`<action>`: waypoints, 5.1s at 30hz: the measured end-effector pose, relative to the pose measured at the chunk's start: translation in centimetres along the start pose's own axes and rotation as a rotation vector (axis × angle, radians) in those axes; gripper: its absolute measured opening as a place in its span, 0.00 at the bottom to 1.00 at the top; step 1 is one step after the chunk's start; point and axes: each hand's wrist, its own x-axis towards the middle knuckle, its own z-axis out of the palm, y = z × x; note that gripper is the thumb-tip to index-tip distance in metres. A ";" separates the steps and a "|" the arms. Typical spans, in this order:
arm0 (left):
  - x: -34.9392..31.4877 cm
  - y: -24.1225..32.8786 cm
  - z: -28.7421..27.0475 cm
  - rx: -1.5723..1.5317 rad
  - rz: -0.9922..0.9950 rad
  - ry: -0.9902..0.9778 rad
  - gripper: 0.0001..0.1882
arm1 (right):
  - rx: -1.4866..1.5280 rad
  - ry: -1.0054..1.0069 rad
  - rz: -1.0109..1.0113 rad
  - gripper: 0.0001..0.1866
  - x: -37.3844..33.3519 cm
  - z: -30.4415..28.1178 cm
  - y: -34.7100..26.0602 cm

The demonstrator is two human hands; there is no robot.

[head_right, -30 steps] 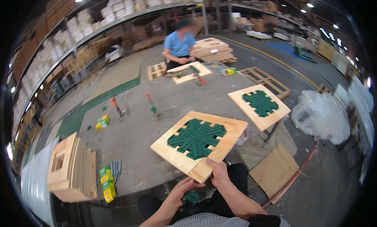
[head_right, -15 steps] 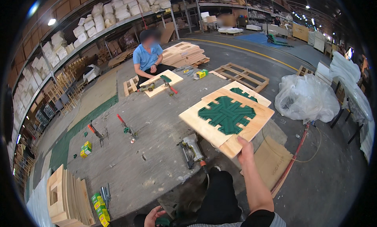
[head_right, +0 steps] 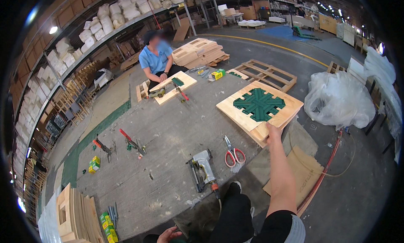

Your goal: The person sits on the floor and attaches green plastic strips to a square wooden board using a pneumatic nail gun. They fold the strips into a pattern and secure them with nails, then switch to a new board with a square cutout and continue attaching strips along the edges.

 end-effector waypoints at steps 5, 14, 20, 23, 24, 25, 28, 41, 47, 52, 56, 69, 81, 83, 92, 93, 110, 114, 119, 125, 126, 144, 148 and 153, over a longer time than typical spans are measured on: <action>0.3 -0.5 -0.6 0.053 0.059 -0.018 0.26 | -0.856 0.140 -0.127 0.21 -1.5 -4.2 -1.9; 1.3 1.4 0.5 0.355 0.669 0.260 0.15 | -0.887 -0.522 -0.539 0.08 -19.4 -4.7 8.1; -2.4 6.5 4.7 0.376 0.925 0.280 0.23 | -0.548 -1.517 0.601 0.24 -39.0 -1.4 23.3; -4.2 5.6 2.1 0.455 1.160 0.393 0.30 | -0.223 -1.093 0.777 0.24 -47.6 4.1 23.5; -4.6 5.6 1.3 0.426 1.158 0.423 0.30 | -0.280 -1.139 0.732 0.23 -47.7 5.0 24.2; -5.0 5.5 0.4 0.399 1.149 0.456 0.30 | -0.336 -1.183 0.693 0.22 -47.8 6.3 25.0; -5.4 6.2 -3.5 0.494 1.186 0.593 0.30 | -0.501 -1.291 0.387 0.14 -48.7 9.3 27.3; -12.7 34.4 -41.0 1.326 0.448 1.449 0.47 | -1.093 -1.400 -0.936 0.12 -49.4 12.4 37.8; -10.4 35.4 -47.3 1.222 0.226 1.396 0.57 | -1.111 -1.378 -1.043 0.10 -49.0 12.4 37.4; -11.9 34.1 -46.1 1.222 0.243 1.345 0.55 | -1.080 -1.394 -1.021 0.11 -49.1 12.3 37.5; -12.2 29.7 -41.6 1.398 0.326 1.355 0.47 | -1.008 -1.381 -1.025 0.11 -48.8 12.1 37.5; -20.3 14.3 -20.4 1.556 0.593 1.016 0.48 | -0.234 -1.503 0.972 0.17 -60.5 17.2 32.1; -17.9 6.7 -11.0 1.733 0.885 0.399 0.48 | -0.276 -1.125 0.985 0.15 -51.0 5.4 25.5; -16.6 6.0 -9.8 1.736 0.937 0.247 0.48 | -0.274 -1.040 0.953 0.16 -49.4 1.3 23.7; -5.9 6.5 -9.4 1.826 1.115 0.006 0.51 | -0.131 -0.874 1.000 0.16 -44.1 -2.4 26.4; -4.9 6.4 -10.1 1.832 1.090 0.004 0.52 | -0.119 -0.850 1.043 0.16 -43.9 -2.3 27.8; -3.4 1.3 -11.8 1.397 0.474 0.477 0.68 | -0.126 -0.649 0.945 0.18 -40.3 -3.4 27.9; -2.3 2.2 -11.1 1.420 0.483 0.453 0.68 | -0.114 -0.637 0.931 0.16 -39.5 -3.0 27.0; -1.7 2.4 -9.6 1.433 0.517 0.443 0.68 | -0.189 -0.667 0.891 0.16 -37.9 -3.1 26.1; -1.6 2.6 -10.0 1.458 0.501 0.453 0.68 | -0.299 -0.609 0.912 0.16 -38.5 -2.5 26.1; -1.6 2.7 -10.1 1.459 0.498 0.457 0.68 | -0.293 -0.617 0.915 0.16 -38.7 -2.5 26.1; -6.0 2.9 -3.5 0.108 0.339 -0.163 0.26 | -0.767 -1.420 0.496 0.12 -50.0 2.5 24.2; -3.0 5.8 -5.5 0.141 0.623 0.051 0.25 | -0.751 -1.541 0.219 0.13 -49.6 5.2 24.6; 4.3 11.1 -13.5 0.971 0.889 0.547 0.23 | -0.906 -1.411 -0.145 0.16 -42.5 12.2 23.6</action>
